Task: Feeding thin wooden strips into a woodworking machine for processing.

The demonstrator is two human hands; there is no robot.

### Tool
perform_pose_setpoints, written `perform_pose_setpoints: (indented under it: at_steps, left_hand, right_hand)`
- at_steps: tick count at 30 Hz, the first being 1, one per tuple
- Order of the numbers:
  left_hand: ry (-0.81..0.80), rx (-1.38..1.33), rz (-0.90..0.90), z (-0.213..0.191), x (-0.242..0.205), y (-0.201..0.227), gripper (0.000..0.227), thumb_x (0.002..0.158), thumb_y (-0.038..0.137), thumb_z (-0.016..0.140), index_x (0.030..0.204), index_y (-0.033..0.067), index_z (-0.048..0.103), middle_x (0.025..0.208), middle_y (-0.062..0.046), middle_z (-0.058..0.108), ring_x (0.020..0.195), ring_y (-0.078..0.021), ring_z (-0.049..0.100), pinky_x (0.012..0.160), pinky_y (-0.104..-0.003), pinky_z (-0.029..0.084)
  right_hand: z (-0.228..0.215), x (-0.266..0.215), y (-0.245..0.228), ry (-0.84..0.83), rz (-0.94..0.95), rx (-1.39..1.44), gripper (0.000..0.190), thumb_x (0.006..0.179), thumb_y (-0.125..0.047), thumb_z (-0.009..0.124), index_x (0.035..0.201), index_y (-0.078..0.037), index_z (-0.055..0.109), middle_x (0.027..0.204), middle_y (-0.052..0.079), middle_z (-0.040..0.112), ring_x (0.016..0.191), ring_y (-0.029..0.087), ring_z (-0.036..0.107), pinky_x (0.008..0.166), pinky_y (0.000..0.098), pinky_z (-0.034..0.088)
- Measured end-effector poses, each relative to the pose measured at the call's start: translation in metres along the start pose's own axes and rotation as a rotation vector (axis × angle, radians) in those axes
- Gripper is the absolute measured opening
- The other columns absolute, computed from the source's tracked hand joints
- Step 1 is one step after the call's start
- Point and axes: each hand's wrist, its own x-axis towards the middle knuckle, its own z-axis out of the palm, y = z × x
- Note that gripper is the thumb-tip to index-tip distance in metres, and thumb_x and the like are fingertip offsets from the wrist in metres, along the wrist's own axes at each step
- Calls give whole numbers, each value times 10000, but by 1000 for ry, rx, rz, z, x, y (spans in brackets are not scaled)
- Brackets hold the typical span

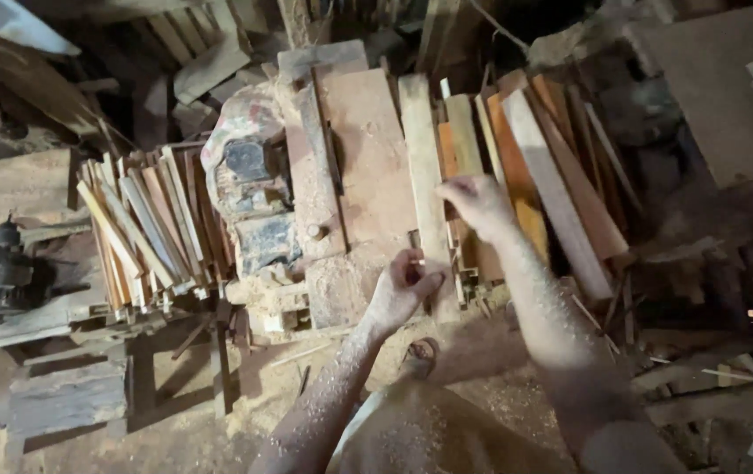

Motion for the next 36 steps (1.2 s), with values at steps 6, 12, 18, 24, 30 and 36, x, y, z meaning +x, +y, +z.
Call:
perform_pose_setpoints:
  at_steps: [6,12,18,24,30,36]
  left_hand:
    - [62,-222,-241,-34,-42,-47,348,863,109,763,1113,-42,572,841,-147,643,699,-231,681,590,-353,632]
    - [128,-150,-302,-47,-34,-150,447,884,205,788,1220,21,557,964,-153,716,836,-224,691,634,-324,607]
    - [124,-57,-222,-43,-29,-226,344,925,209,735,1178,21,597,955,-175,712,891,-296,703,673,-404,591]
    - [198,-117,-317,-35,-68,-194,305,940,192,704,1189,55,592,926,-150,680,873,-269,670,697,-375,564]
    - [11,207,-271,-36,-55,-265,418,1010,385,605,1290,93,501,987,-160,743,993,-351,731,821,-459,590]
    - [-85,656,-189,-51,-98,-194,671,949,404,634,1410,16,338,942,-163,727,909,-349,745,750,-452,609]
  right_hand:
    - [90,-13,107,34,-85,-461,336,886,-453,721,853,-129,805,798,122,754,846,303,739,712,382,540]
    - [133,-15,155,251,-171,-607,301,874,-455,775,1102,-263,820,980,43,794,998,255,741,844,363,605]
    - [151,-48,125,265,-139,-521,327,824,-432,817,1084,-235,823,947,56,791,956,244,746,792,352,606]
    - [166,-80,95,219,-159,-536,300,810,-408,809,1050,-230,833,922,75,786,953,281,745,774,373,610]
    - [173,-79,91,198,-236,-458,234,866,-329,786,1030,-170,832,917,148,777,956,360,731,779,429,605]
    - [174,-62,101,200,-239,-542,239,853,-400,796,1026,-240,834,920,92,784,962,314,735,811,403,611]
